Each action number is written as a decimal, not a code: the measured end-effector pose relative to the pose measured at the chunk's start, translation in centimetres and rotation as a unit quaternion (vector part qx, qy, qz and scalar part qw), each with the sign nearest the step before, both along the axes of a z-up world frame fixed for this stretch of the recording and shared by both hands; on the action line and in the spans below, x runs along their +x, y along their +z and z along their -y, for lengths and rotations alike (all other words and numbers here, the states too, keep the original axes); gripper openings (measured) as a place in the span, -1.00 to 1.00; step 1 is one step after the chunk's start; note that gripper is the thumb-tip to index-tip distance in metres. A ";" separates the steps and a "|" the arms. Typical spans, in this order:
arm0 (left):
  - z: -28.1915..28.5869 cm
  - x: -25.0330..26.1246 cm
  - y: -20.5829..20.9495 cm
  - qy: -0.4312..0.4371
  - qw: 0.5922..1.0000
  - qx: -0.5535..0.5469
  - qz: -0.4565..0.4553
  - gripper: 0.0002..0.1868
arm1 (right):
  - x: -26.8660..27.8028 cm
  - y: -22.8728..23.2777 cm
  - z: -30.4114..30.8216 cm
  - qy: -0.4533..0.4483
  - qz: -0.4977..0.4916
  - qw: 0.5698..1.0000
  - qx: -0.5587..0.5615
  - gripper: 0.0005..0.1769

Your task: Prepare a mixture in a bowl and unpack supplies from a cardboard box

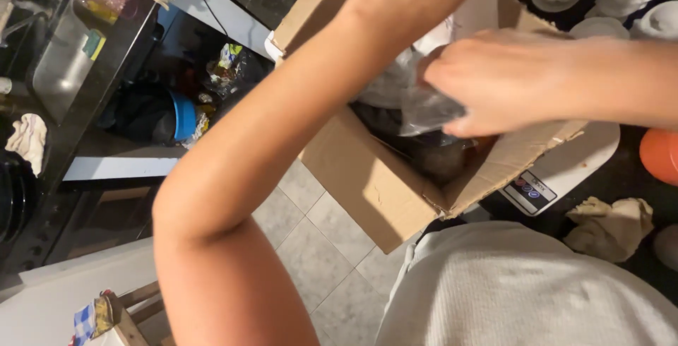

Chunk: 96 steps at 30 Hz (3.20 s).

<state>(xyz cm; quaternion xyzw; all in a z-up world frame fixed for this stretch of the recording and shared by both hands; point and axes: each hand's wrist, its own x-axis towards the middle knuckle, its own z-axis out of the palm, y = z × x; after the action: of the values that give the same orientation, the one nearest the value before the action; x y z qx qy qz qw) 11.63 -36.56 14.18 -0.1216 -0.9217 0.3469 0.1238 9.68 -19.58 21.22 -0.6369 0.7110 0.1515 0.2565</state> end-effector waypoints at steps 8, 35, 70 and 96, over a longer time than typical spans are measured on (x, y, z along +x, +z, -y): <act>-1.2 0.3 0.7 -0.125 0.986 0.093 -0.056 -0.91 | -2.3 -12.9 7.3 0.024 -0.020 0.999 -0.039 -0.31; 0.0 11.8 1.3 -0.064 0.701 0.584 0.404 -0.90 | -3.6 -10.3 8.9 -0.182 0.001 0.983 -0.035 -0.18; 3.7 5.5 -1.8 0.306 0.881 0.227 0.283 -0.65 | -1.8 -4.0 6.8 0.185 0.036 0.966 0.177 -0.52; 8.8 4.5 -6.0 0.115 0.901 0.341 0.242 -0.67 | -4.5 1.0 2.2 -0.087 0.126 0.987 -0.050 -0.51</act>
<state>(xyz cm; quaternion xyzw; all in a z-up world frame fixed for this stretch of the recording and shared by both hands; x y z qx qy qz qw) 16.09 -45.40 8.18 -0.0447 -0.9928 -0.0168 -0.1097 5.13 -21.82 22.26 -0.5984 0.7326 0.0111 0.3242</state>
